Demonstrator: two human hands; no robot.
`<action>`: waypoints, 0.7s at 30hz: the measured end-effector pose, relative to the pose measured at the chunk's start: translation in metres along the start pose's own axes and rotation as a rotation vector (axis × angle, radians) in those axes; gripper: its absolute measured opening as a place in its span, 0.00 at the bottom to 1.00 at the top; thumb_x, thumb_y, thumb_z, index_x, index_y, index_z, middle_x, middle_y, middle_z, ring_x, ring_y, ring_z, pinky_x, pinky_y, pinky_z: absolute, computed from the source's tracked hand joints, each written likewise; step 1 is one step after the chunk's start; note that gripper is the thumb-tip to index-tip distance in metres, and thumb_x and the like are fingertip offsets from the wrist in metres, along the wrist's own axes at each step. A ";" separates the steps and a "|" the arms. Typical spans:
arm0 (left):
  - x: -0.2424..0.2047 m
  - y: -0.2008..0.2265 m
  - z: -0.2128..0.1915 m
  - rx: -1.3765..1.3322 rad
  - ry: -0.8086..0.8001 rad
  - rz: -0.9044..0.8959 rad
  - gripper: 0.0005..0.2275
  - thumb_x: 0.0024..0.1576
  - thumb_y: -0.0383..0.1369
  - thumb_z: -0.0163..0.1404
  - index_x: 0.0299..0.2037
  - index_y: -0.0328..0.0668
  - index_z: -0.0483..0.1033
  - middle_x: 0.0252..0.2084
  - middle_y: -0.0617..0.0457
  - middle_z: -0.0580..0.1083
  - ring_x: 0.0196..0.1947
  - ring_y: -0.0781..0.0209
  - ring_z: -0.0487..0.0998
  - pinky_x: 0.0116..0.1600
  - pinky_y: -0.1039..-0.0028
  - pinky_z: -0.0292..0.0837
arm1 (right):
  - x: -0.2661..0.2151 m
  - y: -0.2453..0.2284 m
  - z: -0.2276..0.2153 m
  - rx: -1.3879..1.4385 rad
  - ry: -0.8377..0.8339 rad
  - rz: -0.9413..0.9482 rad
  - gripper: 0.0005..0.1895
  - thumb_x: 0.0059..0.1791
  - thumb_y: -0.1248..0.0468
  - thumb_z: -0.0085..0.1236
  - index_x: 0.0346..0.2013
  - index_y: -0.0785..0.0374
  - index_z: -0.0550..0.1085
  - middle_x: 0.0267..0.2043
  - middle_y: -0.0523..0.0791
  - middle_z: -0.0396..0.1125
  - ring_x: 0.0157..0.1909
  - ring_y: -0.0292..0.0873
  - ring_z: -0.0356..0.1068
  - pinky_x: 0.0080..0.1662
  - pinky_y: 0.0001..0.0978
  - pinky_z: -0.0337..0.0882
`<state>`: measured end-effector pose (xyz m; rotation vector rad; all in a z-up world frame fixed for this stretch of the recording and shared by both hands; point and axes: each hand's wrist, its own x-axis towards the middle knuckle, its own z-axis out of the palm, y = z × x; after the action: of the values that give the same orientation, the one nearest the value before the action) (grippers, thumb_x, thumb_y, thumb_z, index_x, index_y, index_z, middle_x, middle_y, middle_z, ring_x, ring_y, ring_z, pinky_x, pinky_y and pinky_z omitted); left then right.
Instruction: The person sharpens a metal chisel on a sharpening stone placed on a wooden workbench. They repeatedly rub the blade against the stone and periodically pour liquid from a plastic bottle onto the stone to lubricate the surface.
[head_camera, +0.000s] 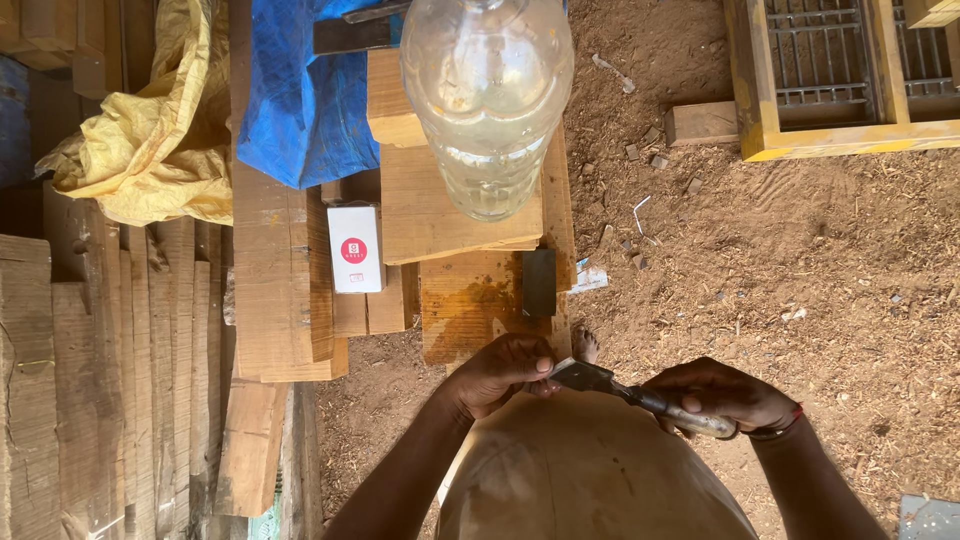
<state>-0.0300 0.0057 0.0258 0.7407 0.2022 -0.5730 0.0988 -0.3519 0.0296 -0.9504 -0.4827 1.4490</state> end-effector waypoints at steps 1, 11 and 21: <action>0.000 0.002 0.002 -0.001 -0.014 -0.007 0.11 0.56 0.40 0.64 0.36 0.44 0.78 0.34 0.55 0.79 0.37 0.65 0.80 0.45 0.71 0.75 | 0.001 -0.003 0.001 0.015 0.002 0.025 0.32 0.53 0.56 0.57 0.63 0.81 0.68 0.37 0.56 0.76 0.32 0.43 0.74 0.33 0.34 0.75; 0.007 0.001 0.015 0.086 0.092 -0.070 0.20 0.53 0.54 0.56 0.42 0.47 0.80 0.34 0.59 0.78 0.35 0.72 0.77 0.44 0.76 0.72 | 0.004 -0.013 0.010 0.047 0.049 0.092 0.35 0.52 0.53 0.58 0.60 0.84 0.70 0.34 0.55 0.75 0.29 0.42 0.74 0.30 0.31 0.74; 0.003 0.003 0.014 0.312 0.147 0.164 0.07 0.58 0.31 0.61 0.40 0.35 0.78 0.35 0.54 0.79 0.36 0.69 0.79 0.45 0.74 0.78 | 0.001 -0.001 0.001 0.097 0.047 0.085 0.36 0.51 0.53 0.58 0.60 0.86 0.67 0.31 0.57 0.75 0.23 0.43 0.73 0.25 0.32 0.74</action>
<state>-0.0265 -0.0035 0.0366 1.0929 0.1885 -0.3976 0.0982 -0.3507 0.0305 -0.9352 -0.3381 1.5088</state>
